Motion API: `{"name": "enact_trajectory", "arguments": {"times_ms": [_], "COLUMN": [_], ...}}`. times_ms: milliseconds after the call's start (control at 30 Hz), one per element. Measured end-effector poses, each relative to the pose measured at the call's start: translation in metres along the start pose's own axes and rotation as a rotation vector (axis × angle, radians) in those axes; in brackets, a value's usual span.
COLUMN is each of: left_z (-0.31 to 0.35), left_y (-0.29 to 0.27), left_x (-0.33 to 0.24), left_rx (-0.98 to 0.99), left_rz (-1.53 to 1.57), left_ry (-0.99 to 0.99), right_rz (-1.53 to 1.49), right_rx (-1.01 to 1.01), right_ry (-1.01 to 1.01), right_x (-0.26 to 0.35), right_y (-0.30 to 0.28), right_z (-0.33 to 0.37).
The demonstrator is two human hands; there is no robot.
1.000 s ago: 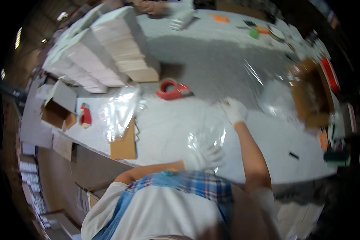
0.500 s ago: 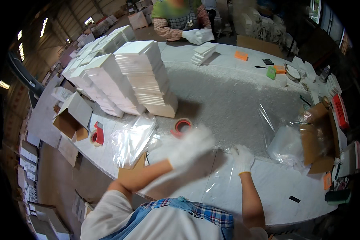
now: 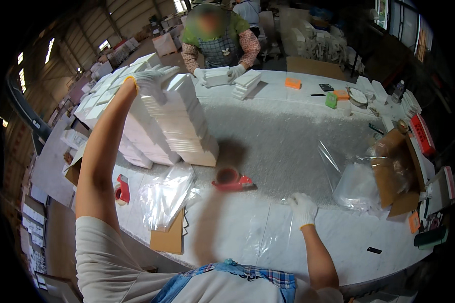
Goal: The person assembles a cardboard box, places white rectangular items inside, seals it with tape, and stacks it on a pallet. The person then wraps individual white items in plastic film and places them into another box.
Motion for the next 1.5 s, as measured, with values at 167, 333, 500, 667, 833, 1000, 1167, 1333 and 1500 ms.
{"name": "enact_trajectory", "arguments": {"times_ms": [167, 333, 500, 667, 833, 1000, 1167, 1333, 1500], "left_z": [-0.010, 0.005, 0.030, 0.057, 0.081, 0.085, 0.074, 0.062, 0.058], "left_y": [-0.006, -0.028, -0.043, -0.046, 0.054, 0.200, 0.257, 0.267, 0.270], "left_x": [-0.001, -0.010, 0.004, -0.110, -0.296, -0.431, -0.478, -0.483, -0.486], "left_rx": [0.076, -0.034, -0.418, -0.730, -0.192, 0.104, 0.194, 0.161, 0.179], "left_rz": [0.069, 0.056, 0.256, -0.010, -0.038, -0.007, 0.127, 0.141, 0.205], "left_ry": [0.068, 0.067, 0.319, 0.288, 0.272, 0.462, 0.426, 0.377, 0.374], "right_rz": [0.014, 0.008, 0.059, 0.094, 0.046, -0.016, -0.051, -0.076, -0.061], "right_rx": [-0.006, -0.065, 0.012, -0.017, 0.101, 0.166, 0.126, 0.135, 0.120], "right_ry": [0.012, -0.028, -0.046, 0.033, 0.063, 0.096, 0.104, 0.107, 0.086], "right_x": [0.005, -0.009, -0.002, -0.012, -0.010, -0.013, -0.017, -0.014, -0.020], "right_y": [-0.004, 0.004, 0.011, -0.003, 0.001, 0.009, 0.003, -0.001, 0.005], "right_z": [0.001, -0.003, -0.005, 0.002, -0.003, -0.007, -0.005, -0.002, -0.006]}}
Point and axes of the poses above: each hand's wrist, its own z-axis away from the middle knuckle, its own y-axis out of the palm, x = y × z, the point moved 6 cm from there along -z, towards the middle knuckle, and after that the axes turned 14 degrees about x, right-handed, at the moved point
